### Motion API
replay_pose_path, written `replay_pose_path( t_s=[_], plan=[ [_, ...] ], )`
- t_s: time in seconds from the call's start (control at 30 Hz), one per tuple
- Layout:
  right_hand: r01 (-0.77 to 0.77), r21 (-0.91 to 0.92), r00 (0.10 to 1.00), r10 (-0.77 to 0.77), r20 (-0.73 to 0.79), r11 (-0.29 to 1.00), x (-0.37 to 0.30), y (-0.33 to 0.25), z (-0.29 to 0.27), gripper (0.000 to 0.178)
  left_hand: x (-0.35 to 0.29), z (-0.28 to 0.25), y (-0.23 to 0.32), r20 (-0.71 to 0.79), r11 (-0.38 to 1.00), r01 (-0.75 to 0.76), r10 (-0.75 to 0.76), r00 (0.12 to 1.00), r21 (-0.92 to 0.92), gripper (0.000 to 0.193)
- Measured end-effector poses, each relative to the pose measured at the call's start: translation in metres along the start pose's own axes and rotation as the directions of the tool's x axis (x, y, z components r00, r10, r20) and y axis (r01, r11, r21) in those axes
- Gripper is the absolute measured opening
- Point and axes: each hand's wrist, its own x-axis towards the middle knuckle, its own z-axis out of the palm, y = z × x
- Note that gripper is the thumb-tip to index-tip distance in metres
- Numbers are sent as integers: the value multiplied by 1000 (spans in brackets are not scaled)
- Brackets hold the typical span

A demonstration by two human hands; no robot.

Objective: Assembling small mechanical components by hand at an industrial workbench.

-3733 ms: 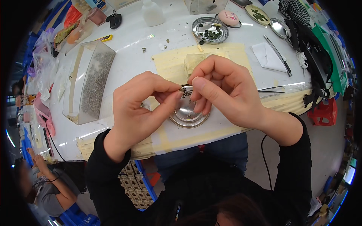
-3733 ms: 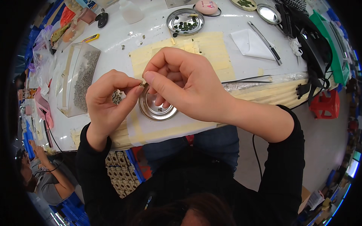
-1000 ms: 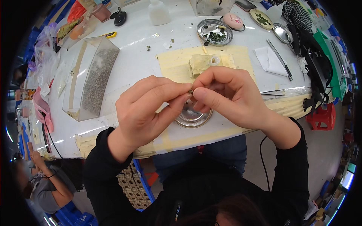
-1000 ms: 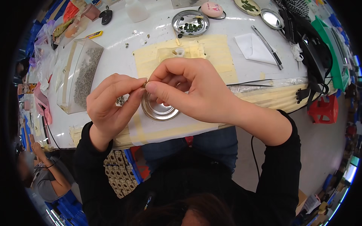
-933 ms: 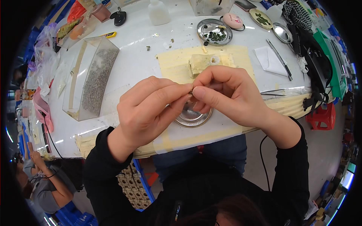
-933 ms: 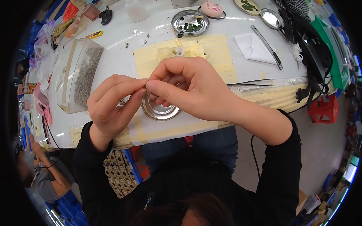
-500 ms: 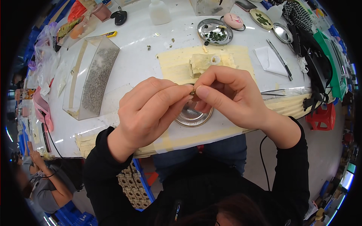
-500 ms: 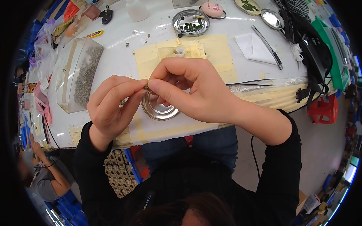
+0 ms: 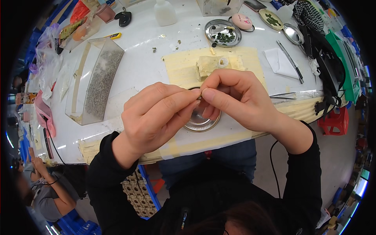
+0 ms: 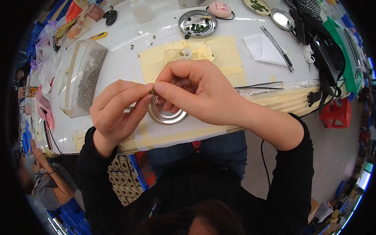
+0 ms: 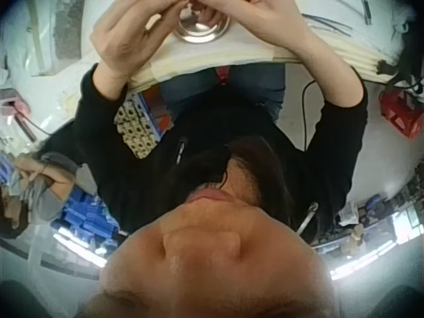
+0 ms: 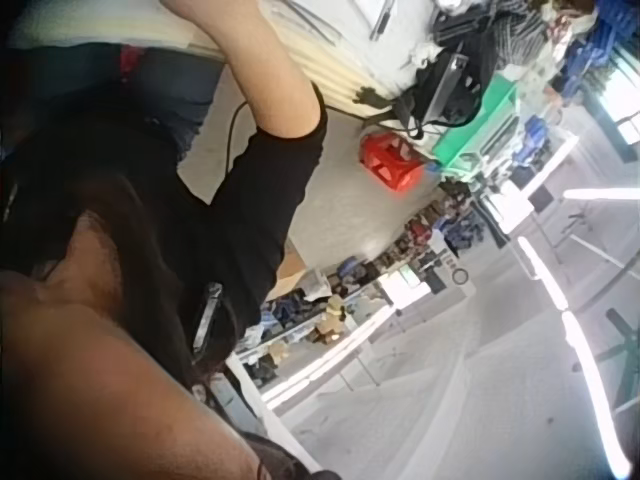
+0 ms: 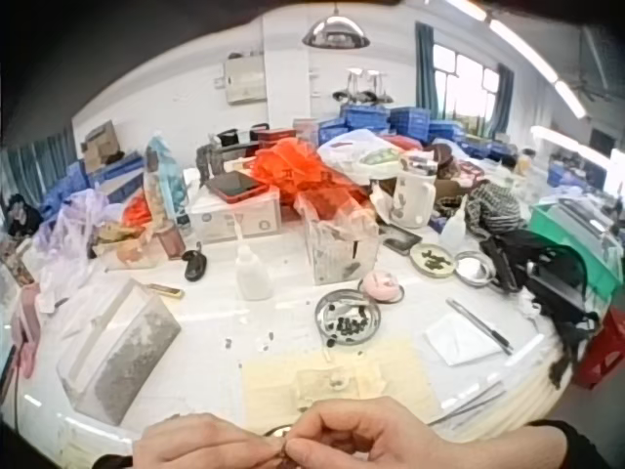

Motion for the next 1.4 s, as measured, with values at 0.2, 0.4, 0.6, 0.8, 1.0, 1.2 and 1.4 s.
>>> replay_pose_path(
  t_s=[0.2, 0.4, 0.6, 0.8, 1.0, 1.2, 1.4],
  plan=[
    [-32, 6, 999, 32, 29, 999, 0, 1, 1, 15, 0, 5, -3, -82, 1000, -20, 20, 996, -1, 25],
    [19, -27, 999, -20, -27, 999, -1, 0, -1, 15, 2, 0, 1, -3, 991, 116, -116, 993, -69, 19],
    [102, -43, 991, -106, -86, 994, -1, -1, -3, 16, -1, 6, -3, 129, 915, 348, -328, 936, -203, 15],
    [182, -92, 972, -193, -137, 979, 0, -5, -13, 17, -5, 8, -7, 229, 962, 266, -247, 941, -56, 18],
    [262, -107, 944, -278, -180, 959, 5, -7, -20, 21, -5, 11, -13, 164, 974, 220, -208, 964, -58, 17],
    [397, -113, 888, -413, -201, 911, 9, -10, -34, 22, -1, 1, -26, -54, 931, 355, -360, 931, -84, 11],
    [529, -59, 809, -524, -266, 846, 10, -15, -52, 25, -12, -36, -32, -161, 870, 493, -488, 858, -13, 9]
  ],
)
